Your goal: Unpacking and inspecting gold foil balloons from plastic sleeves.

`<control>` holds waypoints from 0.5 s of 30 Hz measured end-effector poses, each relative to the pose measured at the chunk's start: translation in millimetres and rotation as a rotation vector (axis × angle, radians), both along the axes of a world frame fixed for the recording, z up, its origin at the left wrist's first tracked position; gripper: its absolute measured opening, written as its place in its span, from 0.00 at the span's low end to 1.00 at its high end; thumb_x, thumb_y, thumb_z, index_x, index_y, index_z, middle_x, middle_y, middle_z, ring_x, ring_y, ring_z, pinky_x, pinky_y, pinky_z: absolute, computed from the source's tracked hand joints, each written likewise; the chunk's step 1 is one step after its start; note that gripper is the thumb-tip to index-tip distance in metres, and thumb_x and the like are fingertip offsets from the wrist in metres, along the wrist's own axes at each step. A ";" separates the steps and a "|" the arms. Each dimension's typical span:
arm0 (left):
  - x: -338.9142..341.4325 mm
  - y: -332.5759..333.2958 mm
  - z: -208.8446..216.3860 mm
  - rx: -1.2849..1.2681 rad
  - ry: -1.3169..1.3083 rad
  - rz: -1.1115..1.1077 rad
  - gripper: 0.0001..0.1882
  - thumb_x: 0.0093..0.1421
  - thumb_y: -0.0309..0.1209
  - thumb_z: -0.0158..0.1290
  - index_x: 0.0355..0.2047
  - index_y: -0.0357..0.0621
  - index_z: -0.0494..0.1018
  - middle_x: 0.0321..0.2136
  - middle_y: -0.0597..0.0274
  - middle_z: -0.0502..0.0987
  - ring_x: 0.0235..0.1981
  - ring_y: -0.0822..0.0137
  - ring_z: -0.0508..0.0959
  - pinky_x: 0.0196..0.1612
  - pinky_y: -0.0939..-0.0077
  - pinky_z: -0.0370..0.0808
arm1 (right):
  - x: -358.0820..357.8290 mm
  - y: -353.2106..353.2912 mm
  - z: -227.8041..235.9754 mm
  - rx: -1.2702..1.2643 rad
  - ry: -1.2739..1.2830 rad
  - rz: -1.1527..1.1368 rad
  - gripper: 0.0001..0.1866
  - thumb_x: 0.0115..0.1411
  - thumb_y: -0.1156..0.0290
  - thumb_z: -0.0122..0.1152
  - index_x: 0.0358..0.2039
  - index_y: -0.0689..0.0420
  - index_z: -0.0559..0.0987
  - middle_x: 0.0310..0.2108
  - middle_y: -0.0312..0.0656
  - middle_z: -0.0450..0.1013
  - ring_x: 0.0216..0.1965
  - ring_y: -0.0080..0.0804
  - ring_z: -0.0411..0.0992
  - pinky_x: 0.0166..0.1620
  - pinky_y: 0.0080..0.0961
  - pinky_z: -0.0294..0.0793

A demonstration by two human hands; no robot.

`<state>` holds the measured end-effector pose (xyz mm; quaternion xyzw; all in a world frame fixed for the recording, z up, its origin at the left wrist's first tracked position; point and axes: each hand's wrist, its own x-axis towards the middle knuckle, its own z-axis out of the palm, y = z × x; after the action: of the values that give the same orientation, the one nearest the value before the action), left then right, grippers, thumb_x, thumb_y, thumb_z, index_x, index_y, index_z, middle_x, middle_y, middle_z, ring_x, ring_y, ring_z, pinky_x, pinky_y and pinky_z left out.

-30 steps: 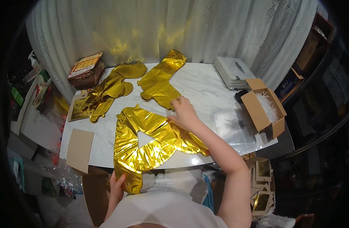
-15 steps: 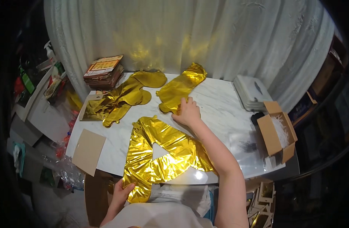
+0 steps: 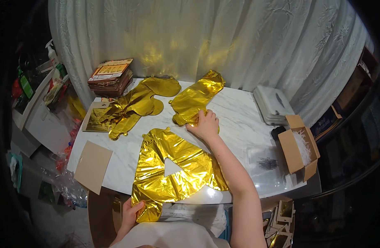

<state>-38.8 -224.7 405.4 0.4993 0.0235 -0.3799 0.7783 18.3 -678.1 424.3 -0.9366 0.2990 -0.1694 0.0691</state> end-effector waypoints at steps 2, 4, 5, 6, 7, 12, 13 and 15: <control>0.9 -1.3 7.4 0.006 -0.029 -0.001 0.15 0.65 0.22 0.58 0.52 0.34 0.76 0.42 0.59 0.83 0.39 0.71 0.82 0.44 0.75 0.80 | 1.4 2.0 -1.0 -0.027 -0.051 0.006 0.41 0.45 0.38 0.71 0.52 0.55 0.76 0.53 0.56 0.68 0.55 0.54 0.68 0.56 0.48 0.70; 2.2 -3.0 12.9 0.015 -0.058 -0.004 0.15 0.65 0.22 0.58 0.52 0.34 0.76 0.42 0.59 0.83 0.39 0.71 0.82 0.44 0.75 0.79 | 5.6 5.3 -3.9 -0.049 -0.066 0.005 0.41 0.45 0.38 0.71 0.52 0.55 0.76 0.52 0.55 0.68 0.54 0.54 0.67 0.54 0.48 0.70; 3.0 -4.0 15.1 0.018 -0.070 0.006 0.16 0.65 0.22 0.58 0.53 0.34 0.75 0.43 0.59 0.83 0.40 0.71 0.82 0.45 0.75 0.79 | 7.7 7.8 -5.8 -0.068 -0.083 0.010 0.40 0.44 0.39 0.71 0.51 0.55 0.76 0.51 0.54 0.67 0.52 0.53 0.66 0.53 0.48 0.69; 3.9 -5.3 18.0 0.021 -0.083 0.016 0.17 0.65 0.22 0.58 0.53 0.34 0.74 0.43 0.59 0.82 0.40 0.71 0.82 0.46 0.75 0.79 | 9.5 9.7 -7.4 -0.067 -0.081 0.004 0.40 0.44 0.39 0.71 0.51 0.55 0.76 0.51 0.54 0.67 0.52 0.53 0.66 0.53 0.48 0.69; 4.8 -7.0 22.9 0.024 -0.079 0.012 0.17 0.65 0.22 0.58 0.53 0.34 0.74 0.43 0.59 0.82 0.40 0.71 0.82 0.46 0.75 0.79 | 11.6 15.5 -4.3 -0.088 -0.091 -0.005 0.39 0.45 0.40 0.71 0.50 0.56 0.76 0.51 0.54 0.68 0.52 0.54 0.67 0.53 0.48 0.70; 11.2 -19.0 34.6 -0.026 -0.032 0.042 0.19 0.63 0.23 0.57 0.55 0.33 0.72 0.46 0.56 0.82 0.42 0.67 0.83 0.49 0.71 0.80 | 24.5 26.7 -11.2 -0.113 -0.166 -0.041 0.36 0.45 0.42 0.71 0.47 0.56 0.77 0.50 0.54 0.68 0.50 0.54 0.67 0.52 0.48 0.71; 12.3 -18.9 34.9 -0.023 -0.031 0.045 0.19 0.63 0.23 0.57 0.55 0.33 0.72 0.46 0.56 0.82 0.42 0.67 0.83 0.49 0.71 0.80 | 28.8 28.9 -13.0 -0.116 -0.191 -0.051 0.35 0.45 0.42 0.72 0.46 0.55 0.77 0.50 0.54 0.68 0.50 0.54 0.67 0.53 0.48 0.70; 15.3 -19.2 35.5 -0.054 -0.057 0.034 0.19 0.63 0.23 0.57 0.55 0.33 0.72 0.45 0.56 0.82 0.43 0.68 0.82 0.48 0.72 0.80 | 35.7 31.2 -15.2 -0.115 -0.215 -0.057 0.35 0.45 0.43 0.72 0.46 0.55 0.78 0.50 0.53 0.67 0.51 0.54 0.66 0.53 0.48 0.69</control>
<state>-23.5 -243.9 440.9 0.4883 -0.0001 -0.3527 0.7982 54.0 -646.9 409.1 -0.9065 0.3061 -0.2877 0.0420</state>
